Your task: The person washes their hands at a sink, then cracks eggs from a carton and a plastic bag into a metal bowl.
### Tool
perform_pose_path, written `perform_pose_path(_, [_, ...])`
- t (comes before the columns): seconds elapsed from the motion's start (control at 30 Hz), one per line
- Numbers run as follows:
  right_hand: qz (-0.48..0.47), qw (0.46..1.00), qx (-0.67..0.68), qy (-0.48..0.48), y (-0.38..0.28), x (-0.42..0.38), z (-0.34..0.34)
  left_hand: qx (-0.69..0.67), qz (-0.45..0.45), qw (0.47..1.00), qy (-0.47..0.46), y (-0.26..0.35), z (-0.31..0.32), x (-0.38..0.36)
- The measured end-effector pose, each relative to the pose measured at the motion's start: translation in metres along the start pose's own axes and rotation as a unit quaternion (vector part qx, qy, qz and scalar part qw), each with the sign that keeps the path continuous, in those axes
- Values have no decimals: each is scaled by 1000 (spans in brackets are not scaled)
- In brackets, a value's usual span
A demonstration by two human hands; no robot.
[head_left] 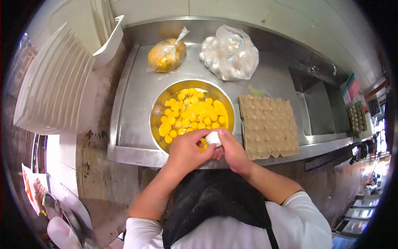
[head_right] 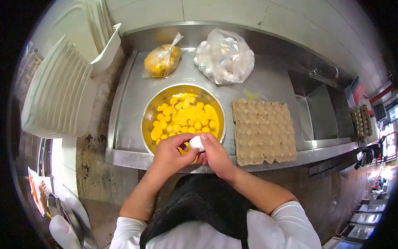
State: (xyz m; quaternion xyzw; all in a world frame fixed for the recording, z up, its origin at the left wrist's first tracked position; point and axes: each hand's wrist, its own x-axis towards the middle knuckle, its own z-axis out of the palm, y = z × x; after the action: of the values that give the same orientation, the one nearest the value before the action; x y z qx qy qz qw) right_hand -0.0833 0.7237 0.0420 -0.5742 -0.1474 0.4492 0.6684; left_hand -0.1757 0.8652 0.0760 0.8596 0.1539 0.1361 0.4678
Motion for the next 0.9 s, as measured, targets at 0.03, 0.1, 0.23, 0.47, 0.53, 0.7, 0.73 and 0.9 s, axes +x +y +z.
perform_pose_path(0.03, [0, 1000, -1, -4, 0, 4, -3, 19, 0, 1000, 12, 2, 1, 1])
perform_pose_path(0.1, [9, 1000, -2, -16, 1, 11, -7, 35, 6, 999, 27, -2, 6, 6])
perform_pose_path(0.23, [26, 999, -23, -11, -4, 21, -13, 64, 1, 997, 43, -2, 11, 13])
perform_pose_path(0.47, [60, 996, -39, -55, -18, 36, -26, -12, -52, 998, 45, -11, 15, 23])
perform_pose_path(0.53, [77, 993, -56, -66, -26, 41, -28, -51, -62, 995, 51, -14, 14, 25])
perform_pose_path(0.7, [19, 967, -221, -127, -42, 62, -36, 21, -61, 997, 47, -12, -9, 33])
perform_pose_path(0.73, [-69, 928, -342, -127, -55, 63, -37, 68, -21, 997, 44, -9, -16, 33])
perform_pose_path(0.9, [-130, 889, -430, -90, -77, 66, -41, 59, -33, 994, 82, -11, -38, 27])
